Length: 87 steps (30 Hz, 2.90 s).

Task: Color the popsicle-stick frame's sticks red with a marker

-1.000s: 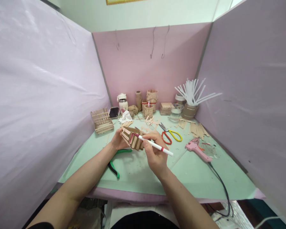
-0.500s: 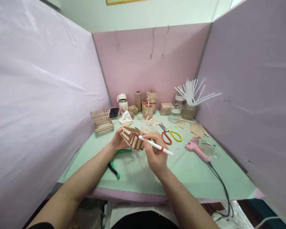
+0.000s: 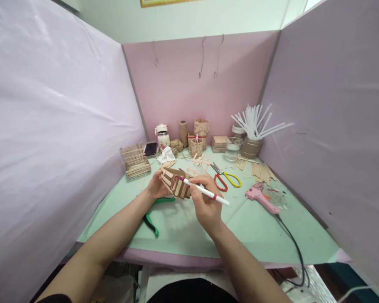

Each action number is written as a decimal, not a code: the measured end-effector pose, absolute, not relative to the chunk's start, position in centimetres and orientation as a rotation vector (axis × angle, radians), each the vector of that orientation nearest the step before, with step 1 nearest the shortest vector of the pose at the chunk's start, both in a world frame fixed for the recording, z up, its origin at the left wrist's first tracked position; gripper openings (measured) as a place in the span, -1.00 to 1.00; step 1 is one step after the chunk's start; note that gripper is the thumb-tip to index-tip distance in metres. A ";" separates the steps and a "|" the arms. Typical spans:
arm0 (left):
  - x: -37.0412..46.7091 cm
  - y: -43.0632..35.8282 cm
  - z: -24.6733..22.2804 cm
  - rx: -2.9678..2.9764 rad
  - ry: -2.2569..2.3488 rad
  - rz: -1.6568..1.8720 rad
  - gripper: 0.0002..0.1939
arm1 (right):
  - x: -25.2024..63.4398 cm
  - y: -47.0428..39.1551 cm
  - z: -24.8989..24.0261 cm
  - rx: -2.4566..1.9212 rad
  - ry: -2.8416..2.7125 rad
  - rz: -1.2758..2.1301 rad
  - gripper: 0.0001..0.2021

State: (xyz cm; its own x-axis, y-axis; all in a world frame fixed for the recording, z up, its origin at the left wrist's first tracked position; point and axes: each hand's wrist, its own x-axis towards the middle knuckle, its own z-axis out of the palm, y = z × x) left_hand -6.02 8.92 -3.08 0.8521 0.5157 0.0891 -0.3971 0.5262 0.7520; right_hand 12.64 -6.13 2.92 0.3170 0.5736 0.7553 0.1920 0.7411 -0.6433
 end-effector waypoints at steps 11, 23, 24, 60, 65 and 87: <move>-6.0 8.8 -2.9 0.896 0.150 0.536 -0.31 | 12.6 -6.0 2.8 -0.670 -1.247 0.320 -0.92; -6.0 8.9 -3.1 0.905 0.174 0.557 -0.32 | 12.6 -6.1 2.8 -0.648 -1.243 0.324 -0.90; -6.0 8.8 -3.0 0.902 0.175 0.560 -0.32 | 12.7 -6.0 2.7 -0.636 -1.248 0.329 -0.90; -6.0 8.9 -3.1 0.907 0.159 0.546 -0.32 | 12.5 -6.1 2.7 -0.647 -1.213 0.328 -0.90; -6.0 8.9 -3.1 0.915 0.151 0.545 -0.32 | 12.6 -6.0 2.6 -0.613 -1.210 0.355 -0.90; -6.0 8.9 -3.2 0.902 0.166 0.545 -0.30 | 12.5 -6.1 2.8 -0.657 -1.213 0.338 -0.90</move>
